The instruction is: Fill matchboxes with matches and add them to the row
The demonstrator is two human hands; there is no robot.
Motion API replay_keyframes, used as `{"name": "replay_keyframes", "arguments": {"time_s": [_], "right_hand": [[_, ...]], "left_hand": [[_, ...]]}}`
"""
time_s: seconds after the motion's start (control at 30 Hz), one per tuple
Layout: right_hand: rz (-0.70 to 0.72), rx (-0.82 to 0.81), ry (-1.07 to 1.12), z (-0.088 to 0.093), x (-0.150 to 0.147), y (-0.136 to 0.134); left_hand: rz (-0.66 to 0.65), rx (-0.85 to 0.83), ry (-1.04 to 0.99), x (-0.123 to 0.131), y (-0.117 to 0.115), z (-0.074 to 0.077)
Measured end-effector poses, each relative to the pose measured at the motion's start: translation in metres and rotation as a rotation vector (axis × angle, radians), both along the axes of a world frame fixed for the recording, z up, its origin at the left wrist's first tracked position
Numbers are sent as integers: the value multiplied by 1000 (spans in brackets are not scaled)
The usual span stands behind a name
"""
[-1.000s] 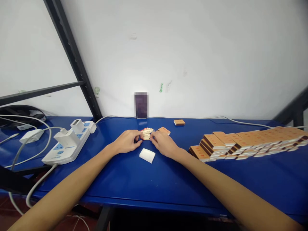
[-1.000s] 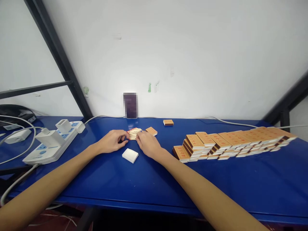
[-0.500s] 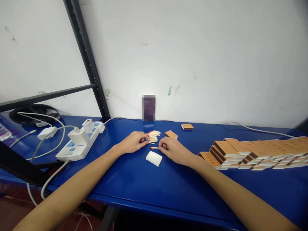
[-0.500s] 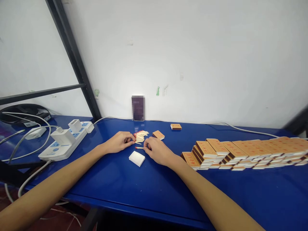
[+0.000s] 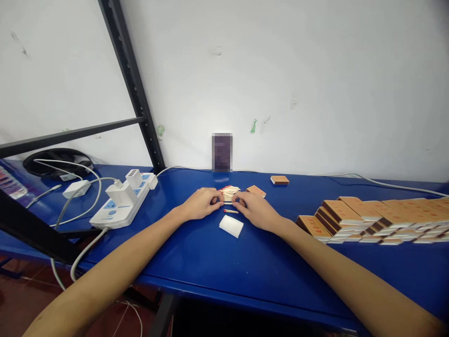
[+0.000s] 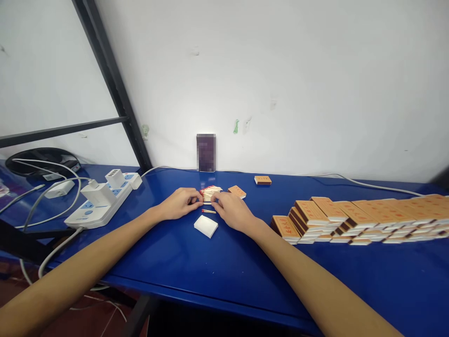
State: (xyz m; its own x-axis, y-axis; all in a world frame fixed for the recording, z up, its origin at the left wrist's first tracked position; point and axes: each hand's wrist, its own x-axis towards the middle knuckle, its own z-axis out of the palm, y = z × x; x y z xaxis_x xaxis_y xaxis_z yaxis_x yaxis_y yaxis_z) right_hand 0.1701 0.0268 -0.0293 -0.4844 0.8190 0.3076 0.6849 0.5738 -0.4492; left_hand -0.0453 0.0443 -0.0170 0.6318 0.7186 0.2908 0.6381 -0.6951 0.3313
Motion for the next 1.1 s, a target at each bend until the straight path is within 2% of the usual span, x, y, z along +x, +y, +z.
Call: {"name": "replay_keyframes", "arguments": {"time_s": [0.77,1.1], "right_hand": [[-82,13,-45,-3,0,-5],[-86,-37,-76,0,0,-9]], "left_hand": [[-28,-13,4,0,-2,3],[3,-75,-128,-2,4,-3]]}}
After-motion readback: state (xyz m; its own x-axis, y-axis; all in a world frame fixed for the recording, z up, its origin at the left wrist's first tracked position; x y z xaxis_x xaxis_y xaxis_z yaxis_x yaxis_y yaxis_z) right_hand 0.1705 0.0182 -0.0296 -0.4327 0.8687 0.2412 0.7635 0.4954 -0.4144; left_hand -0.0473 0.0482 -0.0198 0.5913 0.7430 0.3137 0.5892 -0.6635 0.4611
